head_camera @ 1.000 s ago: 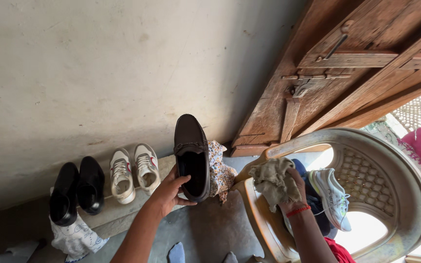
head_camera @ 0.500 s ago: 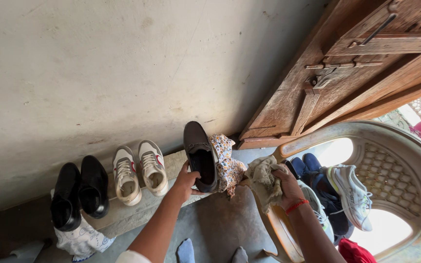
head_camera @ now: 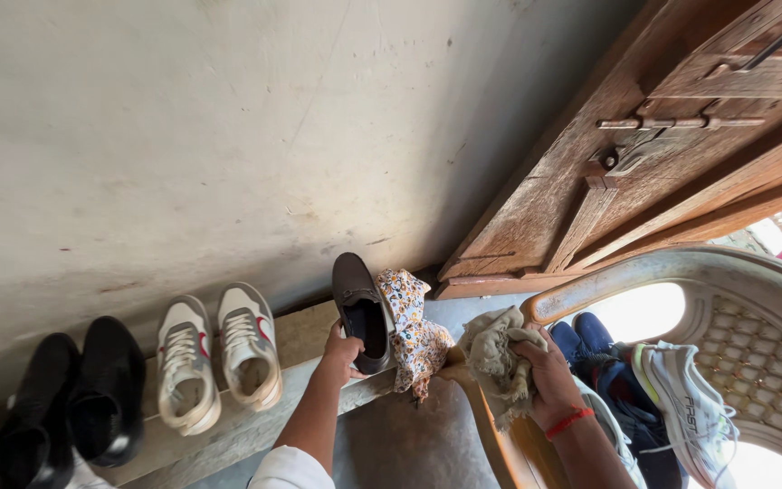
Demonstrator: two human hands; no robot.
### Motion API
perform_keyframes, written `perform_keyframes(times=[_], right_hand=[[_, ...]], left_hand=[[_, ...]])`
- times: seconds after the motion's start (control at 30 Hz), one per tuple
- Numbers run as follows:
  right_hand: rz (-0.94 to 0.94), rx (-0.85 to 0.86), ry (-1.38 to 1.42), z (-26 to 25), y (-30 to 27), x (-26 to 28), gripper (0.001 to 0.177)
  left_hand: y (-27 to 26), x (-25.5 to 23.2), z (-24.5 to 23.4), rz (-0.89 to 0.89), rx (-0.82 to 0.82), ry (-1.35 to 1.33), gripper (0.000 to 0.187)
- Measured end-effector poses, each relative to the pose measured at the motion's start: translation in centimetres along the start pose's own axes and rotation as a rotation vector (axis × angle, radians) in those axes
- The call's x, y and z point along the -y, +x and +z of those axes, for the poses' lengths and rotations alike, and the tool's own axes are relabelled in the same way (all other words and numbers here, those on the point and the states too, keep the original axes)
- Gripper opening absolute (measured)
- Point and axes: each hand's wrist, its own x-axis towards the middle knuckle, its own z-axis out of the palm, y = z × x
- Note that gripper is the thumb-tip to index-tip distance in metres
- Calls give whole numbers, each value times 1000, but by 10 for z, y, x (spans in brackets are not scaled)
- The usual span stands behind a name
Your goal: The person wipes a dark brown loafer with a patterned cloth, then switches to a red cloth to continue wiping the shoe. The person holds the shoe in one hand and wipes with the other, focusing on the upper and sides of the shoe.
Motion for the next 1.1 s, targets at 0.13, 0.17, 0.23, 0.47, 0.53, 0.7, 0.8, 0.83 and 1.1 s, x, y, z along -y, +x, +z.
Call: perform_keyframes(times=[0.13,0.17,0.23,0.47,0.53,0.7,0.8,0.83,1.1], right_hand=[[20,-37,-13,-11,15,-7,26],[22,-38,-11,-14,17,-8,26],[25,-41,-2,-19,21,-11,26],[14,-21,-7,-32,28,-24,18],[13,1,28,-34,28,-27,19],[60,-26,83,-30,21,-28,20],[72,-41,110,-24,16,-24,22],[74,-47,121,-25,13,-23,22],[56,-103,110,-63,-7,-6,24]], left_hand=[[32,12,9,-26,-10,-20,95],[38,15,11,-29,-11,-23,94],[48,19,15,-41,-23,-11,90],[59,29,14,-19,-139,84,74],[62,33,13,59,-157,87,69],[64,34,9,219,-386,457,78],[47,37,23,478,-738,633,66],[38,39,32,595,-719,619,57],[-56,41,149,1079,-262,511,29]])
